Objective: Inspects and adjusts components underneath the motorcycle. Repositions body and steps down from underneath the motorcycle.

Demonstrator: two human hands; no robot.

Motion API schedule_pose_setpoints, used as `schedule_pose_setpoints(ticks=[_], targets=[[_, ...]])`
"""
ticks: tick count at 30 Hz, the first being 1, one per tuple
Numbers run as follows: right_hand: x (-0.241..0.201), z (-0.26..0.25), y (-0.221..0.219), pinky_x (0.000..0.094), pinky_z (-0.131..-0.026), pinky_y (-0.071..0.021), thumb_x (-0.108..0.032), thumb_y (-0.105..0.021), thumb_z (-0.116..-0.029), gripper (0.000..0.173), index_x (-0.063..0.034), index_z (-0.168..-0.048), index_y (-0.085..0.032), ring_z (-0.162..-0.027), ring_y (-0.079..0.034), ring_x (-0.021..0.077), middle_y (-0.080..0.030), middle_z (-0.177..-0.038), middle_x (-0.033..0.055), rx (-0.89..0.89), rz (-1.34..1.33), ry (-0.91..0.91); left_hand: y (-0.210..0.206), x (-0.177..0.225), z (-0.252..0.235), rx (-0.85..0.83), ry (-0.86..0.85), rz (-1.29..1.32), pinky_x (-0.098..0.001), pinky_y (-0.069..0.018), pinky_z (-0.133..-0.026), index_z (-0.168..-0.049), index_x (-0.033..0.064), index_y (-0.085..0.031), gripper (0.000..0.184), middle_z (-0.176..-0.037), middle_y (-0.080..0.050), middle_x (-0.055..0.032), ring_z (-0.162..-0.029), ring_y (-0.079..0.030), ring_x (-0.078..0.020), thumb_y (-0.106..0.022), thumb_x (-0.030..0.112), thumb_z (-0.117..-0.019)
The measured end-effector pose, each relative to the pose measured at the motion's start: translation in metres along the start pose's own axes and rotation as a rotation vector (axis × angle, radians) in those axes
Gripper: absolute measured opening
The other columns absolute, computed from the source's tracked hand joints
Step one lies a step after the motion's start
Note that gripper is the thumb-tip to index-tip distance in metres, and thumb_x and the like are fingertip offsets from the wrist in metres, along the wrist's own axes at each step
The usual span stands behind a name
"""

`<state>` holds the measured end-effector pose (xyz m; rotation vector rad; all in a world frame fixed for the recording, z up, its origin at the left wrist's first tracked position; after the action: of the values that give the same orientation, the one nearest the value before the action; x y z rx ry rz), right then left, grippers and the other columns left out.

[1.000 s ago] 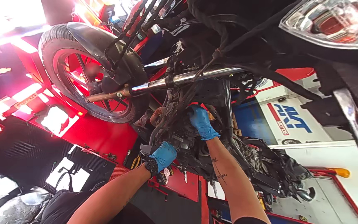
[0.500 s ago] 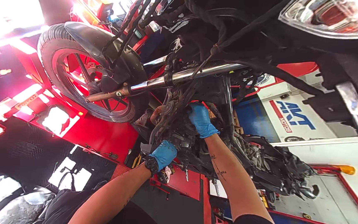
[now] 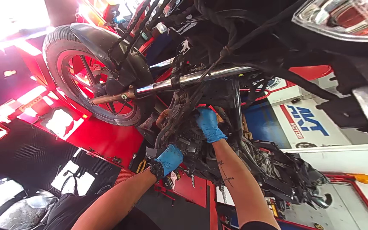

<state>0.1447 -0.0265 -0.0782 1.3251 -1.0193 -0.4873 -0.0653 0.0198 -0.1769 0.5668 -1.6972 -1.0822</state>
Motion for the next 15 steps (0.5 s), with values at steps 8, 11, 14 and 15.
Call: schedule_pose_setpoints(ticks=[8,11,14,15], targets=[[0.0,0.002,0.004,0.0621,-0.091,-0.0527,-0.015,-0.064,-0.0958,0.02,-0.0006,-0.107,-0.073,-0.107,-0.068,0.0434,-0.071,-0.109,0.0242,-0.017,0.055,-0.018,0.005,0.001,0.004,0.017,0.015,0.072,-0.0552,-0.0448,-0.106,-0.121,-0.0158,-0.059,0.031,-0.124,-0.063,-0.0324,-0.122,-0.06,-0.0458,-0.035,-0.007,-0.1039],[0.0,0.003,0.004,0.0632,-0.088,-0.0531,-0.016,-0.058,-0.0987,0.024,-0.0004,-0.109,-0.073,-0.106,-0.069,0.0443,-0.071,-0.109,0.0246,-0.024,0.078,-0.078,0.011,0.002,0.0,-0.135,0.037,0.048,-0.0545,-0.0408,-0.112,-0.129,-0.0155,-0.054,0.032,-0.134,-0.058,-0.0321,-0.131,-0.055,-0.0451,-0.035,-0.005,-0.1059],[0.007,0.001,0.001,0.0615,-0.094,-0.0518,-0.008,-0.056,-0.0975,0.024,-0.0009,-0.112,-0.073,-0.109,-0.068,0.0429,-0.072,-0.111,0.0242,-0.001,-0.009,-0.026,-0.019,-0.003,-0.012,0.049,0.029,0.075,-0.0537,-0.0474,-0.103,-0.115,-0.011,-0.064,0.024,-0.12,-0.065,-0.0283,-0.118,-0.062,-0.0423,-0.045,-0.003,-0.1021],[0.009,0.001,0.0,0.061,-0.097,-0.0511,-0.006,-0.057,-0.0961,0.025,-0.0014,-0.115,-0.073,-0.111,-0.068,0.0422,-0.071,-0.114,0.024,-0.002,-0.048,0.004,-0.021,-0.003,-0.012,0.049,0.029,0.065,-0.0535,-0.0475,-0.103,-0.116,-0.0108,-0.063,0.024,-0.12,-0.065,-0.0282,-0.118,-0.062,-0.0421,-0.045,-0.003,-0.1021]])
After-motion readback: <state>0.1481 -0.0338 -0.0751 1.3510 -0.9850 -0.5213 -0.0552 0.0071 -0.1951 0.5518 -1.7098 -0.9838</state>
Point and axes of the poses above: each hand's wrist, its own z-axis away from the middle knuckle, its own y-axis out of the back of the hand, x = y × z, the point moved 3 cm from there along -z, towards the middle knuckle
